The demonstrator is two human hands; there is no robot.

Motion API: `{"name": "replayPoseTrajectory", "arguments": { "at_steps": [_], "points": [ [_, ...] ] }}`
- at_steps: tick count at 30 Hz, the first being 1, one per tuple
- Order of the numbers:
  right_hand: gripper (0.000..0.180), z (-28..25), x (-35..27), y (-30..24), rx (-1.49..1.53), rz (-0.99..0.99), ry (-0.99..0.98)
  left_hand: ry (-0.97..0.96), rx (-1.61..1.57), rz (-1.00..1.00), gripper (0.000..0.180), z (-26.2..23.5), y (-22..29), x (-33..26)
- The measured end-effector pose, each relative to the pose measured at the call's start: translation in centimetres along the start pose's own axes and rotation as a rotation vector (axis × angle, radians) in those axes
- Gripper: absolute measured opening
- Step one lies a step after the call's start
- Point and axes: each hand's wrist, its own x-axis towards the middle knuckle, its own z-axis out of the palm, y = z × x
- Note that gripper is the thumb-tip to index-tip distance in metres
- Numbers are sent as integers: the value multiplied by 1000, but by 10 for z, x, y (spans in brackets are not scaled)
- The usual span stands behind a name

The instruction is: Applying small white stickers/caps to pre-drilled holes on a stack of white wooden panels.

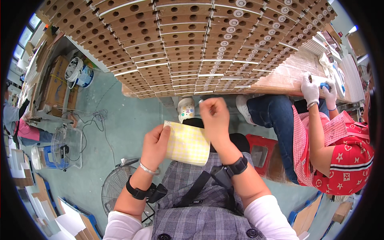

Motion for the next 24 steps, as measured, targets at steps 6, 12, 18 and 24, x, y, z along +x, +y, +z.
{"name": "replayPoseTrajectory", "arguments": {
  "at_steps": [6,12,18,24],
  "points": [
    [9,6,17,16,28,-29,129,1,34,-5,28,-6,-4,0],
    [8,13,17,15,-49,-64,191,8,30,-2,27,-8,-7,0],
    [11,19,18,9,-98,-45,271,21,14,0,28,-8,-5,-2],
    [18,9,20,8,-419,-81,285,24,9,15,28,-10,-7,-4]
  ]
}}
